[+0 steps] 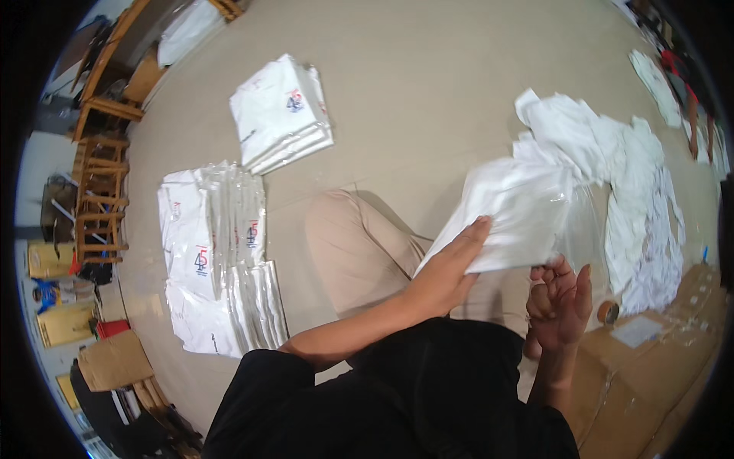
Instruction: The person folds white polo shirts and places them into clear plastic bags. They also use scissors to trim loose threads from the shirts before folding and packaging them.
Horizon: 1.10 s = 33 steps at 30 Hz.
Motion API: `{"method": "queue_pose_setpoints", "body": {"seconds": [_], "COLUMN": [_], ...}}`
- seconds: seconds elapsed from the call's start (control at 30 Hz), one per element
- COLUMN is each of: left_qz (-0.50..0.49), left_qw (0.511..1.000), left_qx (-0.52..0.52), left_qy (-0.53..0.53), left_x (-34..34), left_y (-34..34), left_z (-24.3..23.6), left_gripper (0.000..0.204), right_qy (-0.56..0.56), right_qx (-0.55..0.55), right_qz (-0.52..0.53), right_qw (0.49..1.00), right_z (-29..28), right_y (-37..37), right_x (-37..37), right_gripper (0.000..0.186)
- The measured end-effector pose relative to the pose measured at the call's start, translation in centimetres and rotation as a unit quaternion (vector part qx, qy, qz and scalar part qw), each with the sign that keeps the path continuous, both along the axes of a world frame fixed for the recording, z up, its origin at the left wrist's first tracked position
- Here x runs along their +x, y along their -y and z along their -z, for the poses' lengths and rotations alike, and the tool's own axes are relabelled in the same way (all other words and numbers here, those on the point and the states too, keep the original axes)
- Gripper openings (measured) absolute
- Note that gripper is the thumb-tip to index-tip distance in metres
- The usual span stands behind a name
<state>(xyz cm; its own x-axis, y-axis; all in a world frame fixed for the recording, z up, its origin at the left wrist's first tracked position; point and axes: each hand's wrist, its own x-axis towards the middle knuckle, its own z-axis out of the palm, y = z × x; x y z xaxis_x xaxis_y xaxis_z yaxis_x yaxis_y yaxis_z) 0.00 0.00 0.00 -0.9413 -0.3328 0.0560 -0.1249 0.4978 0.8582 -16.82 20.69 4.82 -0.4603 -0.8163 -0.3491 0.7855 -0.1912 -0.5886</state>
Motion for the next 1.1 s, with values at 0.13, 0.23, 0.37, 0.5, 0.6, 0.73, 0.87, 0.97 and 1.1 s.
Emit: {"method": "queue_pose_setpoints", "body": {"seconds": [0.13,0.23,0.37,0.5,0.6,0.73,0.87,0.97,1.1], "left_qz": [-0.167,-0.323,-0.393,-0.451,-0.459,-0.43,-0.443,-0.553,-0.571], "left_qw": [0.92,0.763,0.724,0.714,0.696,0.652,0.596,0.536,0.548], "left_qx": [0.321,0.558,0.564,0.474,0.414,0.368,0.448,0.483,0.487], "left_qy": [0.148,0.039,-0.058,-0.249,-0.365,-0.505,-0.498,-0.417,-0.37], "left_x": [1.3,4.6,7.6,7.9,7.8,6.5,5.8,17.4,11.9], "left_y": [7.0,10.4,18.3,27.0,33.6,40.6,46.2,53.3,54.4], "left_z": [-5.2,-5.8,-6.5,-7.3,-8.6,-6.5,4.2,12.9,17.5], "left_gripper": [0.065,0.059,0.06,0.052,0.044,0.048,0.046,0.045,0.052], "right_qy": [-0.101,-0.139,-0.157,-0.128,-0.122,-0.163,-0.165,-0.131,-0.149], "right_qx": [0.03,0.087,0.141,0.141,0.157,0.191,0.217,0.202,0.238], "right_qz": [-0.019,-0.027,0.0,0.043,0.035,0.024,0.059,0.024,0.088], "right_qw": [0.994,0.986,0.978,0.981,0.979,0.968,0.96,0.97,0.956], "right_z": [0.5,0.3,1.4,2.7,2.5,2.2,1.9,3.0,2.8], "right_y": [3.6,3.6,2.7,2.4,2.4,1.9,0.8,1.3,-0.2], "right_x": [-1.1,-2.3,-3.8,-4.5,-4.9,-5.9,-5.9,-5.2,-5.1], "right_gripper": [0.049,0.038,0.026,0.019,0.018,0.018,0.019,0.018,0.016]}}
